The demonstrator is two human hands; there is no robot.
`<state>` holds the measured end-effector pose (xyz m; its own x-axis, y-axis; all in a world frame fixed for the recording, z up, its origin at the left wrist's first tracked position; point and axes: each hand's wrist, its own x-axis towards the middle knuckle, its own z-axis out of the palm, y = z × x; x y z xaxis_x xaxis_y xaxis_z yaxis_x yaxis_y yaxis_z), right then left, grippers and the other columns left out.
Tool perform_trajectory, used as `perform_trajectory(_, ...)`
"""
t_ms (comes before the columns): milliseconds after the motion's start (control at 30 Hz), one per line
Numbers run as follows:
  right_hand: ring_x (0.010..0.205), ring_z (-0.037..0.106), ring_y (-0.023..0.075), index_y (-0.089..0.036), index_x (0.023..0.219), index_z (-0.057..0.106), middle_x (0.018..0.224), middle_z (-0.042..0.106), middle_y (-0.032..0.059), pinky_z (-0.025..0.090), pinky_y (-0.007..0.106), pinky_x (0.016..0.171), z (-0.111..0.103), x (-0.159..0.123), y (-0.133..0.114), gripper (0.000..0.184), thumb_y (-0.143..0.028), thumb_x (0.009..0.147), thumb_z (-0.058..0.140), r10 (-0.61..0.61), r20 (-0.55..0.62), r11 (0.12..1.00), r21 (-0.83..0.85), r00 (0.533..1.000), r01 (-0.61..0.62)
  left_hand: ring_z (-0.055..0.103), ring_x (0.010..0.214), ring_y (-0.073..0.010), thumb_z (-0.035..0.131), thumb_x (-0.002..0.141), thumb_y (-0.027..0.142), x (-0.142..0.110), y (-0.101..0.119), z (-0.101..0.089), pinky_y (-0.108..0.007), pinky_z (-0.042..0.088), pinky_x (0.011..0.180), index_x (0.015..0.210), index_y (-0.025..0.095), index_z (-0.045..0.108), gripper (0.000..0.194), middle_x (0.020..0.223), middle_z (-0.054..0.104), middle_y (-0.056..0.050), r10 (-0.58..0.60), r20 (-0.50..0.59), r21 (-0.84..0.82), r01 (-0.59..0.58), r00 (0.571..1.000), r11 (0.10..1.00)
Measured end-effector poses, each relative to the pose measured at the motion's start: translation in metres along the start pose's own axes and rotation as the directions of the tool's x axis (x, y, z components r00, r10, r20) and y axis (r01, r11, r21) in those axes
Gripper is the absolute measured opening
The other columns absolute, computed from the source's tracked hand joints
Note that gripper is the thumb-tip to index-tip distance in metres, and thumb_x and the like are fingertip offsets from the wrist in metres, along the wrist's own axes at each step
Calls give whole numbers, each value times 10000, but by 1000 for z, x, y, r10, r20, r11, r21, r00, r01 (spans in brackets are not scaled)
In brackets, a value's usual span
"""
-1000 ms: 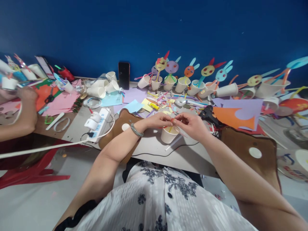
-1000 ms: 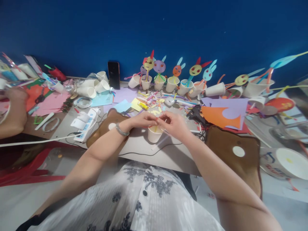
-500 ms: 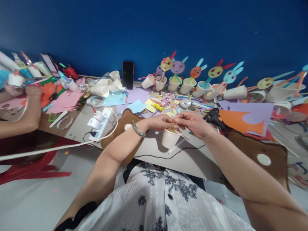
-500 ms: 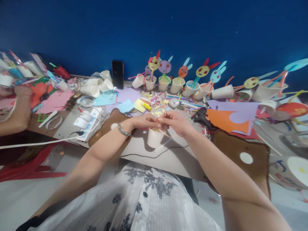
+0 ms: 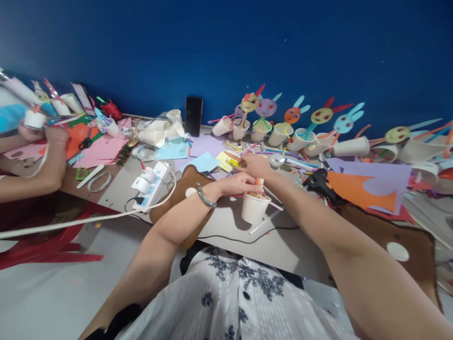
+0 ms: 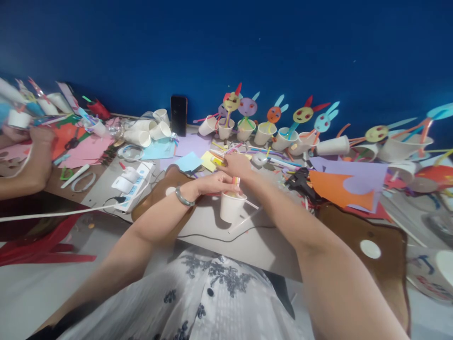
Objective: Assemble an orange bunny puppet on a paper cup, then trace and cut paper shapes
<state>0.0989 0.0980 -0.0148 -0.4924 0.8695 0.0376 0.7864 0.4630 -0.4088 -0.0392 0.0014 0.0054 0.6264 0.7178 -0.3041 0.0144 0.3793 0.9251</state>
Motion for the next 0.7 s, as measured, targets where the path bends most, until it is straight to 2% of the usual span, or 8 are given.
perform_trajectory(67, 941, 699, 296, -203, 788, 732, 1005, 786, 146, 470, 355, 738, 5, 4, -3, 220, -407, 858, 776, 10, -7, 1000, -21, 1000, -10, 709, 825, -137, 840, 912, 261, -1, 3, 1, -280, 546, 870, 856, 128, 835, 145, 903, 821, -61, -9, -20, -19, 8, 1000, 1000)
perform_trajectory(167, 940, 703, 287, -195, 821, 724, 1007, 783, 147, 490, 359, 756, 0, 3, 2, 176, -360, 882, 731, -6, -23, 1000, -1, 1000, 6, 700, 792, -121, 758, 966, 185, -5, 9, 2, -263, 550, 857, 832, 121, 828, 164, 848, 805, -50, -5, -49, -46, 3, 999, 999)
perform_trajectory(233, 912, 702, 269, -192, 893, 719, 991, 784, 132, 508, 361, 766, -10, -3, 11, 207, -395, 923, 689, -19, -46, 999, 38, 999, 21, 690, 777, -118, 750, 968, 164, -7, 11, 2, -263, 548, 848, 824, 116, 825, 169, 828, 797, -50, 3, -62, -73, -7, 998, 997)
perform_trajectory(300, 831, 692, 236, -203, 960, 701, 936, 780, 99, 525, 353, 740, -22, -12, 22, 309, -506, 967, 642, -12, -81, 985, 173, 997, 26, 684, 780, -119, 775, 956, 180, -7, 11, 1, -266, 537, 825, 848, 114, 829, 138, 847, 800, -58, 21, -68, -92, -27, 997, 995)
perform_trajectory(367, 753, 670, 210, -222, 952, 671, 884, 774, 73, 536, 347, 700, -32, -23, 32, 410, -629, 909, 706, 24, -102, 874, 485, 994, 29, 685, 805, -125, 818, 931, 225, -5, 8, -2, -266, 522, 810, 883, 112, 833, 124, 881, 806, -70, 55, -79, -94, -62, 995, 994)
perform_trajectory(433, 703, 641, 186, -235, 907, 643, 877, 772, 64, 532, 340, 663, -40, -35, 38, 481, -685, 823, 791, 60, -89, 721, 692, 994, 18, 690, 849, -137, 864, 898, 296, -3, 5, -4, -270, 513, 817, 920, 109, 835, 190, 927, 814, -87, 99, -88, -86, -106, 991, 991)
perform_trajectory(533, 662, 604, 163, -240, 871, 618, 891, 765, 59, 518, 335, 634, -45, -51, 42, 507, -694, 787, 829, 72, -60, 622, 783, 996, 2, 691, 893, -159, 890, 862, 420, 0, -1, -5, -292, 519, 839, 942, 103, 828, 333, 970, 812, -111, 165, -102, -68, -172, 981, 983)
perform_trajectory(700, 585, 525, 155, -247, 894, 638, 734, 653, 13, 460, 328, 576, -38, -67, 44, 510, -737, 830, 762, 92, -70, 617, 787, 993, -2, 682, 1102, -226, 836, 883, 566, 3, -7, 0, -360, 541, 974, 946, 134, 832, 436, 1127, 767, -133, 363, -164, 56, -359, 917, 932)
